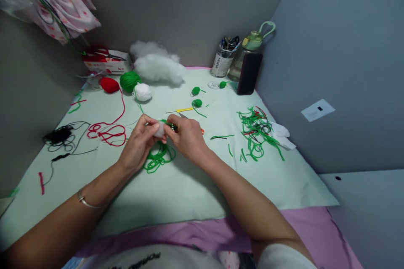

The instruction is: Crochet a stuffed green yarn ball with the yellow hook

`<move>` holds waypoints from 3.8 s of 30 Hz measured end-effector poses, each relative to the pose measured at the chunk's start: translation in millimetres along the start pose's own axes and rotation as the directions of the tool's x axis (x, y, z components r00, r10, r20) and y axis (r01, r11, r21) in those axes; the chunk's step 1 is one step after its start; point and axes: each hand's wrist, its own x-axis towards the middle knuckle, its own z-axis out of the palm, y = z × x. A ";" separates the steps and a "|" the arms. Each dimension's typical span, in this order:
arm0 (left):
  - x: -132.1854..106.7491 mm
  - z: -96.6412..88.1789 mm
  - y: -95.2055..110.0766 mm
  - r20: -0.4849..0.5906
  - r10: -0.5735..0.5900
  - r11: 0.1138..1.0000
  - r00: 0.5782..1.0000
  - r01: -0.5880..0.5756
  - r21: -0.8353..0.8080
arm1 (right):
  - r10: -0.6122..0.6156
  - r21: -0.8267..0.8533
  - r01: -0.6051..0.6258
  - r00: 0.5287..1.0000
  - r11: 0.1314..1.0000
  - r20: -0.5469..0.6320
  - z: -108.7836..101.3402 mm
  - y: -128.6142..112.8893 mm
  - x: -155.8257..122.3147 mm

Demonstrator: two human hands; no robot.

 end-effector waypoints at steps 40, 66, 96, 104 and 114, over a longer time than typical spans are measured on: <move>7.0 -8.1 -1.4 -0.106 0.038 0.997 0.994 -0.031 0.065 | -0.035 0.611 0.007 0.999 0.791 0.034 -7.6 9.9 4.4; 4.1 -12.8 2.2 0.126 0.018 0.996 0.992 -0.030 0.088 | -0.008 0.250 -0.013 0.996 0.968 0.084 -4.9 7.4 6.6; 7.2 -10.5 -9.3 -0.105 0.213 0.945 0.971 -0.178 0.276 | -0.023 0.238 -0.004 0.994 0.971 0.110 5.9 11.7 5.4; 4.7 -15.1 8.3 0.074 0.033 0.992 0.997 -0.041 0.119 | 0.022 0.217 -0.045 0.994 0.975 0.106 0.7 15.2 10.3; 7.0 -13.7 -0.1 0.015 0.024 0.996 1.000 -0.025 0.091 | -0.043 0.120 0.029 0.992 0.992 0.117 1.7 16.6 9.1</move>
